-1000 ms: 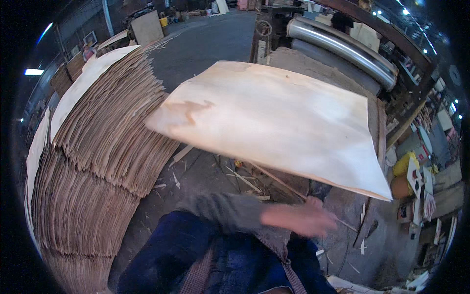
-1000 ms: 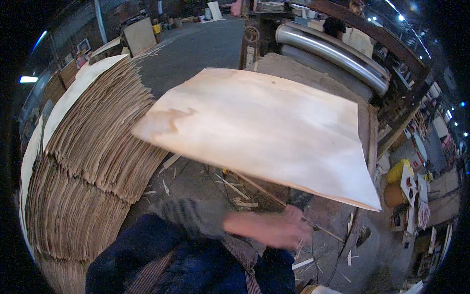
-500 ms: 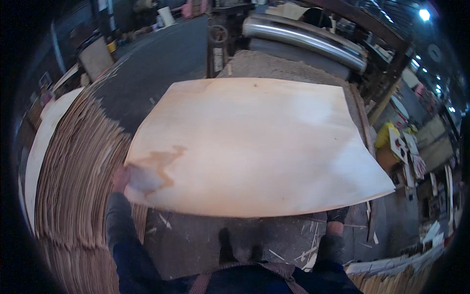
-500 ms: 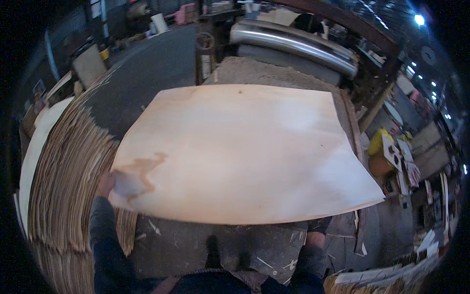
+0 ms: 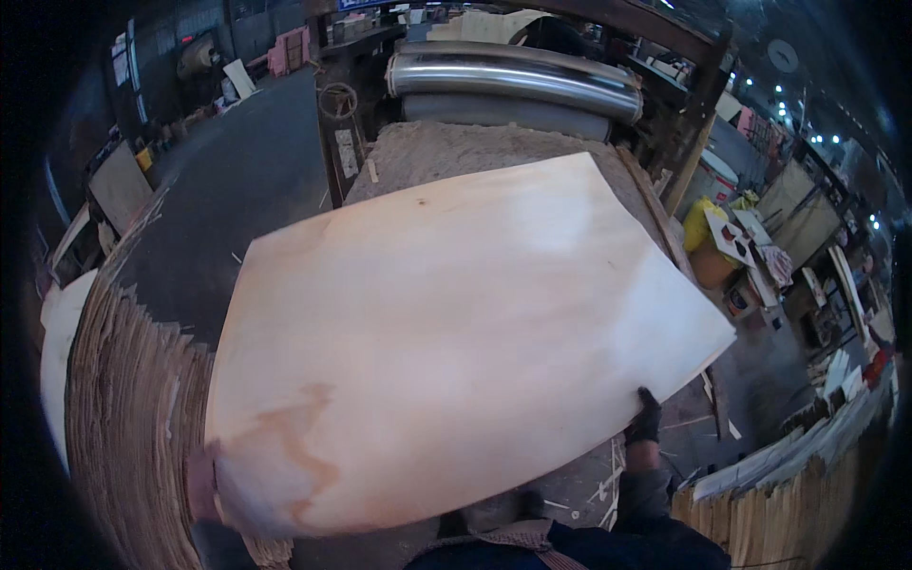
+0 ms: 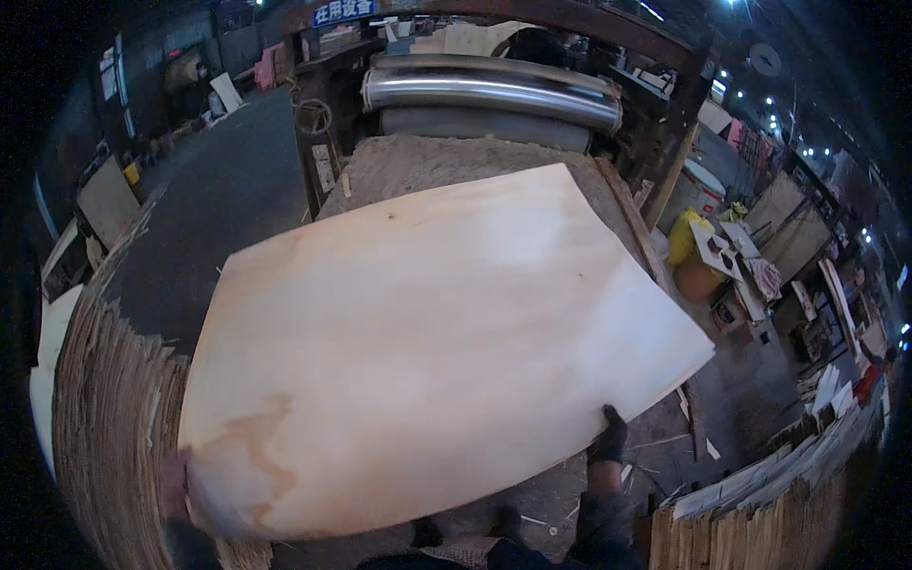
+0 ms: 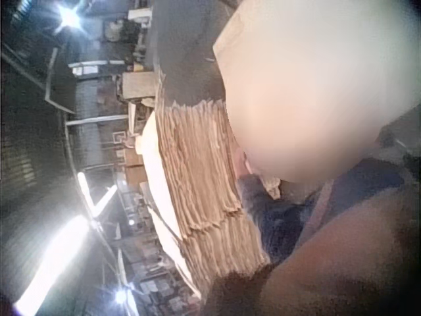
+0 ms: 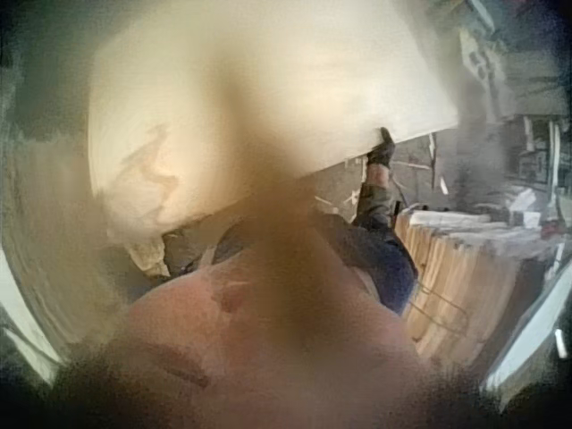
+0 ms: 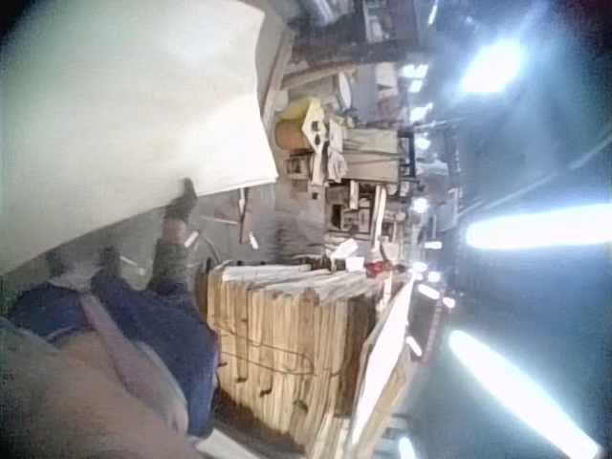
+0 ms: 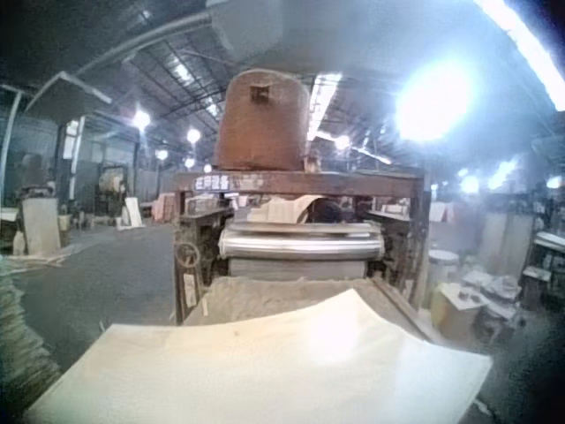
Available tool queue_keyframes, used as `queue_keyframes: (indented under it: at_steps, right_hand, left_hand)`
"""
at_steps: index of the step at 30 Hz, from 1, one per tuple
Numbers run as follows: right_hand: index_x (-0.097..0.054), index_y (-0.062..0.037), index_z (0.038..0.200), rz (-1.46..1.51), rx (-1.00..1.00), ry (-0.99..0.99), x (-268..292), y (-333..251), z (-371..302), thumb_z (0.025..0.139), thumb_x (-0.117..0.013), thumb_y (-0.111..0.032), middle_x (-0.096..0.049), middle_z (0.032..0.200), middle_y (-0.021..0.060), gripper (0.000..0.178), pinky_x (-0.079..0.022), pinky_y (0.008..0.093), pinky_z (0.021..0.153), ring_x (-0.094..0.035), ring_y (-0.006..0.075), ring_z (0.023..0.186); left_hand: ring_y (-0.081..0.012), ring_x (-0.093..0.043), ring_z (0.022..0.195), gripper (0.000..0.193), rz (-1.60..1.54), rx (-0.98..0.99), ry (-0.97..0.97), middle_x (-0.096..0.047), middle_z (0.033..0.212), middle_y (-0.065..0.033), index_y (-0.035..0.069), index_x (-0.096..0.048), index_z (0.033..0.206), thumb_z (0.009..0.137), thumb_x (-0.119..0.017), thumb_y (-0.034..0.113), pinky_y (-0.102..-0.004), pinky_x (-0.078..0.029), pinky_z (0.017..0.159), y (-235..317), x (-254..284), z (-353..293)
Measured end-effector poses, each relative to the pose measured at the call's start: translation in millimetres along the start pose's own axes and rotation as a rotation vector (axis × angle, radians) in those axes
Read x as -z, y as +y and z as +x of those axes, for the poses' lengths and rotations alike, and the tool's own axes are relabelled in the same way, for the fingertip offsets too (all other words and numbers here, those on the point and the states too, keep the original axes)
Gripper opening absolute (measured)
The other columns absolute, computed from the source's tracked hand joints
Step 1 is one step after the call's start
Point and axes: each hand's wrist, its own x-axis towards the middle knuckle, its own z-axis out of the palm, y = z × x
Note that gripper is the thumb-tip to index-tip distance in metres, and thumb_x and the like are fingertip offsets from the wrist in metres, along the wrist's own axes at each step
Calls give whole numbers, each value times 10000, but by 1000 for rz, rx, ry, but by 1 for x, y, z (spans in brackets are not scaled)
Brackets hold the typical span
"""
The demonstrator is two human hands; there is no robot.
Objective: The person handles and organizes wood veneer sheets by feeding them into a rolling machine and stacking them onto a large pile.
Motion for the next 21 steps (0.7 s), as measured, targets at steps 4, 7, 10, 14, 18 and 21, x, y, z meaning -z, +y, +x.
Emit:
queue_keyframes:
  at_steps: [4,7,10,14,18,21]
  right_hand:
    - [-511,-4,1042,-62,-77,-80,-18,-22,68,713,-587,-128,-577,924,122,360,-457,388,780,-550,295,850]
    - [-519,-9,1033,-181,-111,-219,-58,-28,137,709,-627,-159,-580,918,116,373,-466,370,733,-558,264,830]
    - [-519,-5,1028,-157,-177,-325,-86,-32,192,722,-646,-184,-575,873,90,376,-468,339,677,-550,224,765]
    - [-547,-10,965,-160,-360,-400,-73,6,151,770,-615,-200,-561,800,49,281,-456,296,627,-524,170,684]
    - [-568,-22,929,46,-567,-507,-38,-39,26,806,-585,-230,-584,853,60,242,-469,283,698,-553,165,760]
    - [-553,-3,996,-275,-437,-520,47,-62,77,826,-547,-209,-593,901,74,267,-471,302,732,-567,184,805]
  left_hand:
    - [-172,-550,733,320,-501,115,166,-578,822,-119,-32,-569,915,827,-527,273,-311,-447,647,-43,-16,-96]
    - [-188,-565,750,331,-629,114,124,-584,855,-123,-53,-544,960,830,-531,251,-309,-456,658,-57,-49,-154]
    - [-197,-571,743,336,-724,93,151,-586,864,-127,-58,-538,973,837,-519,249,-303,-463,646,19,-131,-204]
    - [-186,-556,690,321,-977,234,60,-570,834,-91,-26,-524,963,843,-503,271,-295,-468,577,128,-253,-273]
    - [-225,-542,866,312,-1032,293,-403,-555,985,-102,-7,-466,1103,831,-506,141,-346,-464,738,167,-363,-348]
    - [-242,-563,916,283,-827,441,-944,-549,1020,-143,-47,-469,1100,885,-448,136,-360,-487,780,202,-410,-378]
